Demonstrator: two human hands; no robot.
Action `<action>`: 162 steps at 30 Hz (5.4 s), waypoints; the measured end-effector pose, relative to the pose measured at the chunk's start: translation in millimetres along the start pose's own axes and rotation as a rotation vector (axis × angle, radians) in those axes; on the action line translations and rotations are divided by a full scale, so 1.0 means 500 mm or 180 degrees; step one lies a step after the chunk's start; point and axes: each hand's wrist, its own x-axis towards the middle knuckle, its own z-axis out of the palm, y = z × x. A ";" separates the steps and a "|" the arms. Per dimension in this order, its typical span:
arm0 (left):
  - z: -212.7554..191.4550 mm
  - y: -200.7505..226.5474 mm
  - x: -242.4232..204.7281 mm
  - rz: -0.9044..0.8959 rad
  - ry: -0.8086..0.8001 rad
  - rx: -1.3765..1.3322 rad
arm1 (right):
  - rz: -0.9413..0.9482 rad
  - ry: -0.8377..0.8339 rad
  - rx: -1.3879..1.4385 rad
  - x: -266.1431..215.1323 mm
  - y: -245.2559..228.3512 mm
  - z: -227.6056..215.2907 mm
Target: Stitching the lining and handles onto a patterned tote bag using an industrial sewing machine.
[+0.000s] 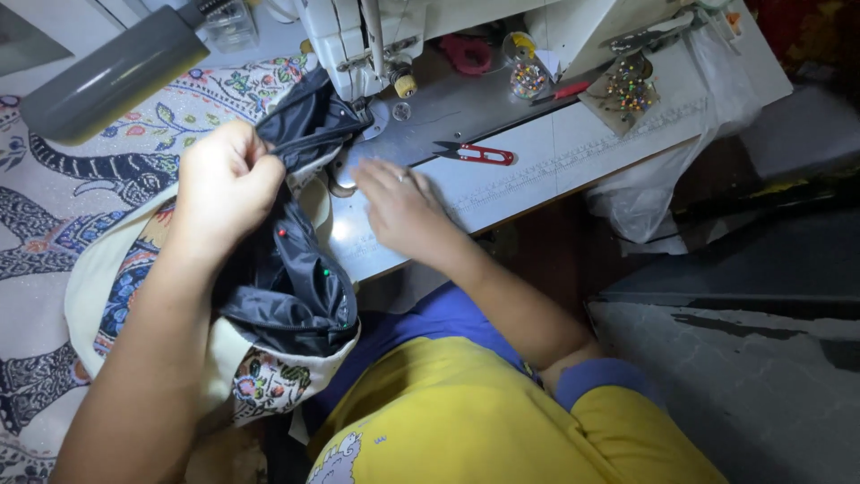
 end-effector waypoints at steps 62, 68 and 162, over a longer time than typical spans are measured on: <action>0.106 0.052 -0.034 0.1970 0.0799 0.1970 | 0.1145 0.1171 0.0700 0.118 0.078 0.039; 0.179 0.009 -0.098 0.1642 0.0482 0.1347 | 0.0730 0.1504 0.0873 0.065 0.134 0.010; 0.152 0.033 0.015 0.0302 -0.1542 -0.0525 | -0.0538 0.1995 0.1146 -0.015 0.359 -0.454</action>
